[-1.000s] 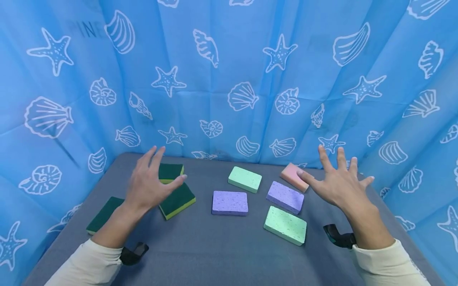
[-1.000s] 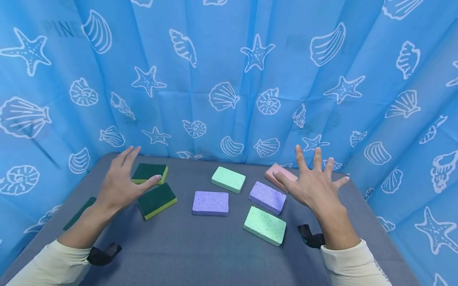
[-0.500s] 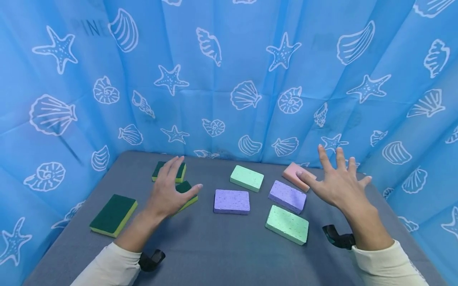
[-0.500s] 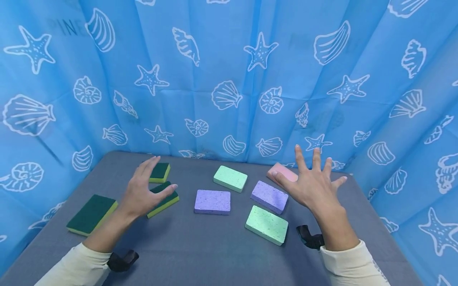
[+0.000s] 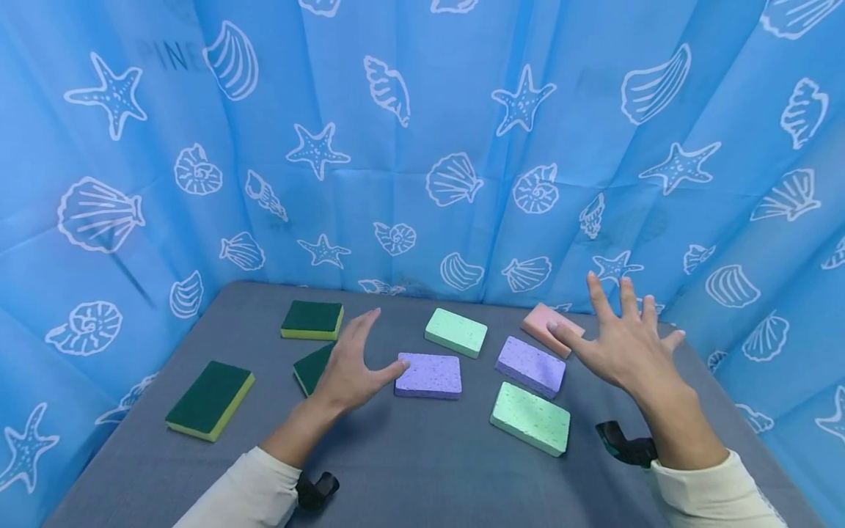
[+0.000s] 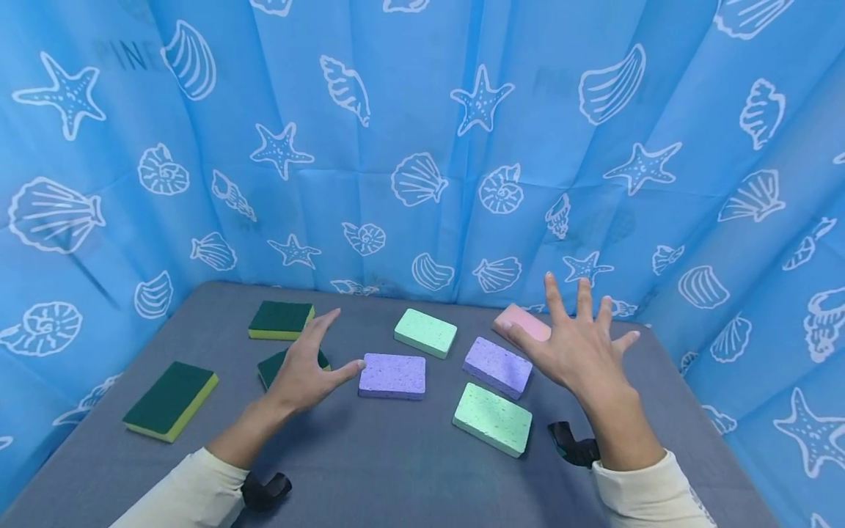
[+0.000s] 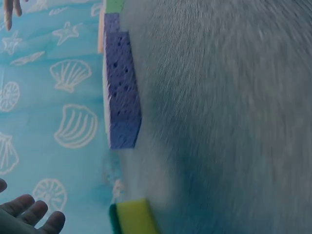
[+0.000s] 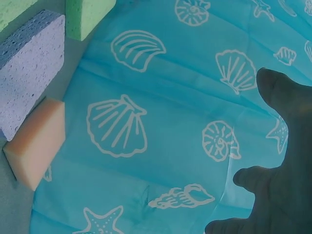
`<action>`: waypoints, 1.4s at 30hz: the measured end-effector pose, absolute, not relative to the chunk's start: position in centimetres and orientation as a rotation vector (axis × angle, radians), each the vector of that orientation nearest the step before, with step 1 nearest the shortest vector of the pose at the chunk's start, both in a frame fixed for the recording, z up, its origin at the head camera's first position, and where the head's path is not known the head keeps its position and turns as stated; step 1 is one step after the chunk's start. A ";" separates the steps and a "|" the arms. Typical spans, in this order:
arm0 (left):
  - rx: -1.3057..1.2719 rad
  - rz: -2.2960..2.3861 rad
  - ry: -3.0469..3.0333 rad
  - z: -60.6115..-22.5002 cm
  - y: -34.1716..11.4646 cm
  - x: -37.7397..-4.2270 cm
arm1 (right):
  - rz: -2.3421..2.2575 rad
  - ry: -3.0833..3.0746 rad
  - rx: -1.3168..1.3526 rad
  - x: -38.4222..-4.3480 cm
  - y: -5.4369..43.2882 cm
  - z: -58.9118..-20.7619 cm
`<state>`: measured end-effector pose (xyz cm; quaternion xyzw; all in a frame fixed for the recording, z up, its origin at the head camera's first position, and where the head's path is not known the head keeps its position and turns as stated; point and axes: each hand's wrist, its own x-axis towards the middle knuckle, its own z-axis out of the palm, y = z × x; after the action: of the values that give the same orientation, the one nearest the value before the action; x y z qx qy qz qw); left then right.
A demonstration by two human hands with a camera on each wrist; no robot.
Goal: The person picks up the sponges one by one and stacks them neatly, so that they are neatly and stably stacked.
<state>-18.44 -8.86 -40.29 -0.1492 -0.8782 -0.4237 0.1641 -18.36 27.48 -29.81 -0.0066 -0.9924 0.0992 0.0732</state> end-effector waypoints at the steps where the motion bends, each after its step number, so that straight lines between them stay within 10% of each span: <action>1: -0.412 -1.238 -2.514 -40.5 -8.6 -18.5 | 0.298 -2.982 -0.022 -18.4 27.5 -29.8; 42: -0.395 -1.521 -2.843 -46.2 -7.1 -20.8 | 0.260 -2.989 0.027 -17.5 28.1 -30.7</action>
<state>-20.75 -7.05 -46.15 -0.1215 -0.8739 -0.4676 -0.0532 -17.50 28.06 -30.70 0.0091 -0.9937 0.0863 0.0705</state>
